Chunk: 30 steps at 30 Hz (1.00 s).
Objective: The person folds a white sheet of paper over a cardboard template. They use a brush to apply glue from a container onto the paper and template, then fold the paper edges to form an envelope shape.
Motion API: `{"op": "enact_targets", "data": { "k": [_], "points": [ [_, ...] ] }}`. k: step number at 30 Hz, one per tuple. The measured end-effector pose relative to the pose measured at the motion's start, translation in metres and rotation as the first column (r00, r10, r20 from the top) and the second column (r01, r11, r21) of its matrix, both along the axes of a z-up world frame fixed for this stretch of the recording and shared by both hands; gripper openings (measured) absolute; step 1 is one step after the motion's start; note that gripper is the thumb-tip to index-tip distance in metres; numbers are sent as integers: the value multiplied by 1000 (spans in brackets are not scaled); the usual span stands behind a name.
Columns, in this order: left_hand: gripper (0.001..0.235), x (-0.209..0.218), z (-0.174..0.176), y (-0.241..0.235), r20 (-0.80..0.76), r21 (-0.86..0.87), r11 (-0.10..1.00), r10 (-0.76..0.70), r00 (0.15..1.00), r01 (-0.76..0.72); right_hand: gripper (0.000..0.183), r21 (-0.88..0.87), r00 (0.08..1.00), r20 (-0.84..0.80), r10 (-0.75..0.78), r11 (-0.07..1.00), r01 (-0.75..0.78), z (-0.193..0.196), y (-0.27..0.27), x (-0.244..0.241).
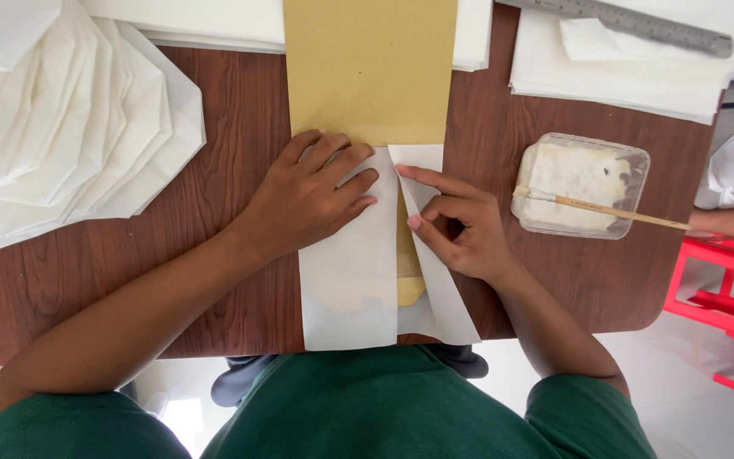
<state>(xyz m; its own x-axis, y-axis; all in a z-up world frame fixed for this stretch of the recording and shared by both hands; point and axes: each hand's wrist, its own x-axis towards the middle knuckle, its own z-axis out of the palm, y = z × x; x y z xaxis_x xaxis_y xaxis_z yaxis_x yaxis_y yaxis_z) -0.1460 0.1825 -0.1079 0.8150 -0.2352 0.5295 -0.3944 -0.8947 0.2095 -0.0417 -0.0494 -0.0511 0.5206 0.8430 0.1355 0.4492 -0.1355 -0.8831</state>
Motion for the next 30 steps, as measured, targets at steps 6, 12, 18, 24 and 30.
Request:
{"op": "enact_targets", "data": {
  "k": [6, 12, 18, 24, 30],
  "points": [
    [25, 1, 2, -3, 11, 36, 996, 75, 997, -76, 30, 36, 997, 38, -61, 998, 60, -11, -14, 1],
    [28, 1, 8, 0, 4, 41, 990, 136, 991, -136, 41, 117, 965, 36, -260, 960, 254, -31, -33, -1],
    [28, 1, 10, 1, 18, 21, 991, 129, 991, -129, 46, 161, 943, -39, -331, 929, 333, -48, -44, -1],
    [30, 1, 13, 3, 25, 40, 992, 119, 993, -120, 47, 246, 926, -57, -374, 893, 376, -50, -45, -4],
    [31, 0, 14, 3, 24, 40, 991, 125, 992, -125, 46, 260, 927, 9, -375, 896, 360, -42, -36, -9]
  ]
}}
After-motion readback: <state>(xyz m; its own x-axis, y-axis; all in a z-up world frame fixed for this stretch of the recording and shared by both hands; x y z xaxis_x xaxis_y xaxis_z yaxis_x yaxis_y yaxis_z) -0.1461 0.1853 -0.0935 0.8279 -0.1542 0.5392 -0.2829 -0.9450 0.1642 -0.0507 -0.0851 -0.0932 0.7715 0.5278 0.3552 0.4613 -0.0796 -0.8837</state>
